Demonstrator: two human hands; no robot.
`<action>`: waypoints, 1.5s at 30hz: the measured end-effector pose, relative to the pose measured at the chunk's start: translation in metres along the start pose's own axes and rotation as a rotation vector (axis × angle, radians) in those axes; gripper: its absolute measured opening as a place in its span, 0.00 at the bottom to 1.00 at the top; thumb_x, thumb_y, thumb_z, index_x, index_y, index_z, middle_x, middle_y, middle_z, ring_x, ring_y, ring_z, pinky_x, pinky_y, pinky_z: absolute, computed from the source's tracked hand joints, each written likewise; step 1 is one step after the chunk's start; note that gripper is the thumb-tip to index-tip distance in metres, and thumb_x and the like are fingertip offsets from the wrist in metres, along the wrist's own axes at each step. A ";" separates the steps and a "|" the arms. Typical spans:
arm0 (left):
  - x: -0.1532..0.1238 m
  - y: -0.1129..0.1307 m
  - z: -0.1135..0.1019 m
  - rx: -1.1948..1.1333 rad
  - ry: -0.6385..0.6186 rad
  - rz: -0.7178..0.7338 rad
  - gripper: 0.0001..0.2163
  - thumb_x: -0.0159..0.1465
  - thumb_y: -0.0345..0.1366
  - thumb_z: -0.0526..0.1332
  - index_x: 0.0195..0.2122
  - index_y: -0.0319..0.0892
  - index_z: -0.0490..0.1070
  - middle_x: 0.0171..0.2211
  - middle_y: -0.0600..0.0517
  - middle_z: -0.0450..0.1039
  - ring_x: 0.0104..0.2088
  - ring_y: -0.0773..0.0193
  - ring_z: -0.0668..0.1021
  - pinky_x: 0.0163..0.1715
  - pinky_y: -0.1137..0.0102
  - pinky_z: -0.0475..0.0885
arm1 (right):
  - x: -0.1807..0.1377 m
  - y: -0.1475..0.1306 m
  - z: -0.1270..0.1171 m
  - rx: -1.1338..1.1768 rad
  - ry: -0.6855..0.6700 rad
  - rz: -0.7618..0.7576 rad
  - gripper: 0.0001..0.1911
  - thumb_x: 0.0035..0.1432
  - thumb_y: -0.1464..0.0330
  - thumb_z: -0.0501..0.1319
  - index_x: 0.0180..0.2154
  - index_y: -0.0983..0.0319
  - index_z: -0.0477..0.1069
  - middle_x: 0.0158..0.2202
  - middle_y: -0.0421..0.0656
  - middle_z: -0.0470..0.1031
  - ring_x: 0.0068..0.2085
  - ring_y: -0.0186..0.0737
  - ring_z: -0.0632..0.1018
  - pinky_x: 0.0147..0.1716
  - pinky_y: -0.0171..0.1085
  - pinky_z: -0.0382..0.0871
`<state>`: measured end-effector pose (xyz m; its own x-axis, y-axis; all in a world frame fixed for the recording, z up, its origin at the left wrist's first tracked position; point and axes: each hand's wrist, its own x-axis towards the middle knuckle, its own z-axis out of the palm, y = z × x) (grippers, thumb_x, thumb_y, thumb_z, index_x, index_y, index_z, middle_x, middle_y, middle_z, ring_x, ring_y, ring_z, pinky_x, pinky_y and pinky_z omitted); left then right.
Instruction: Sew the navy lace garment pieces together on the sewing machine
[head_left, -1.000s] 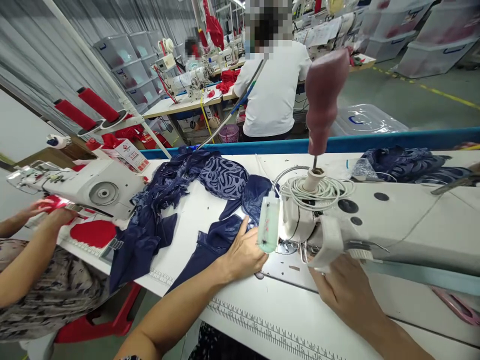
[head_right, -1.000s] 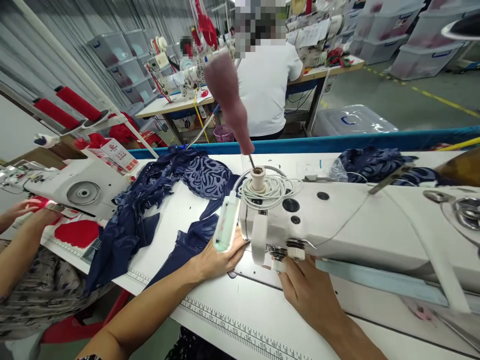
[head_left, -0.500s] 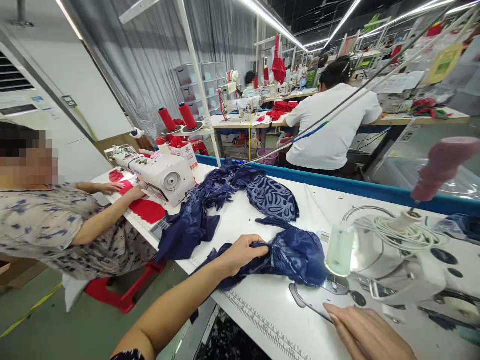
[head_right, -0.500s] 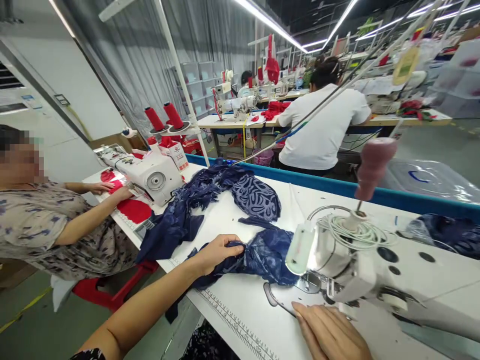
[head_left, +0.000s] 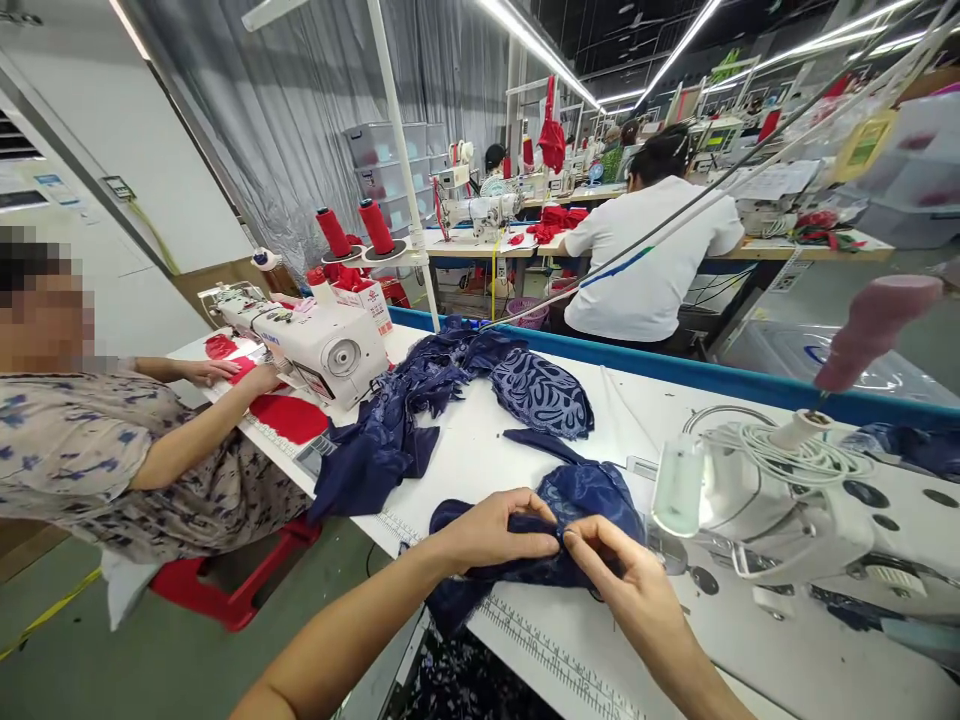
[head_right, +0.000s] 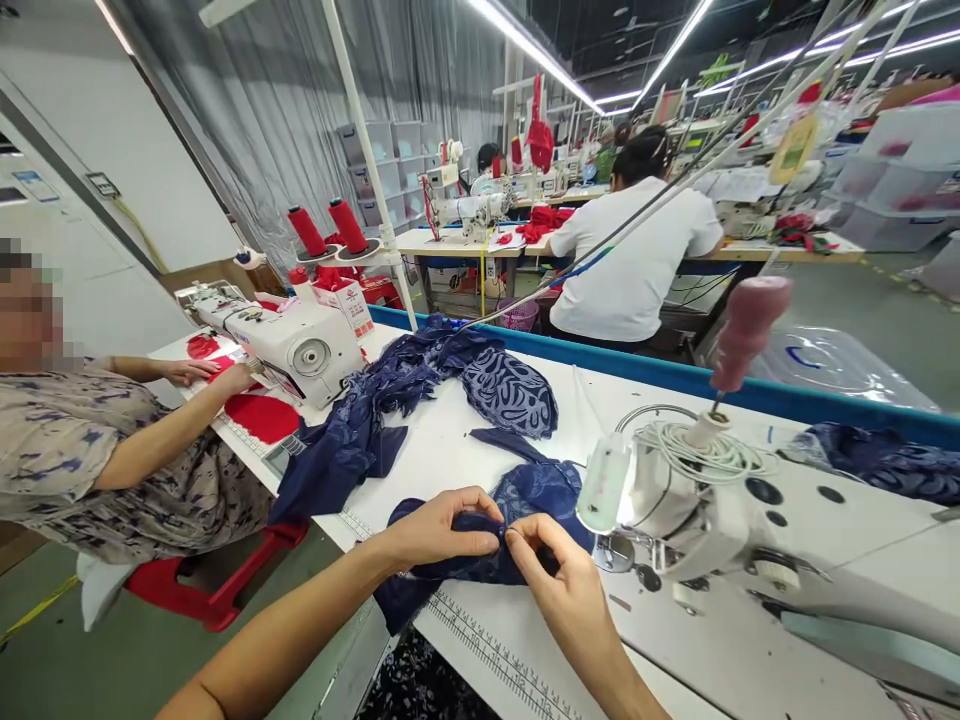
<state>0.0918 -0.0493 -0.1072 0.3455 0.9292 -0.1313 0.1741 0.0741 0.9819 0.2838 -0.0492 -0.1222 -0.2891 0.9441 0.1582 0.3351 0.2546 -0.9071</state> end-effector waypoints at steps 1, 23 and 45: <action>0.000 0.000 0.002 0.062 -0.001 0.033 0.10 0.57 0.38 0.66 0.39 0.42 0.74 0.37 0.53 0.73 0.39 0.63 0.73 0.43 0.71 0.64 | 0.000 -0.001 -0.001 0.014 -0.005 0.021 0.21 0.63 0.51 0.56 0.27 0.59 0.69 0.26 0.39 0.68 0.28 0.38 0.70 0.27 0.34 0.67; 0.008 0.009 0.012 -0.285 0.216 -0.039 0.15 0.56 0.46 0.65 0.33 0.40 0.67 0.26 0.58 0.62 0.26 0.71 0.63 0.29 0.75 0.59 | -0.044 -0.003 0.041 0.686 -0.034 0.407 0.26 0.47 0.48 0.69 0.43 0.57 0.74 0.41 0.46 0.77 0.44 0.49 0.77 0.47 0.48 0.71; -0.016 0.010 0.021 0.235 0.250 0.035 0.05 0.63 0.37 0.58 0.32 0.42 0.66 0.28 0.57 0.65 0.30 0.68 0.67 0.33 0.74 0.61 | -0.040 0.025 -0.012 -0.321 0.079 -0.131 0.20 0.66 0.55 0.55 0.57 0.52 0.63 0.43 0.43 0.72 0.30 0.36 0.74 0.22 0.33 0.70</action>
<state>0.1069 -0.0713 -0.0976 0.1230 0.9919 -0.0319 0.3838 -0.0179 0.9232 0.3144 -0.0787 -0.1462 -0.2821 0.9093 0.3059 0.5684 0.4153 -0.7102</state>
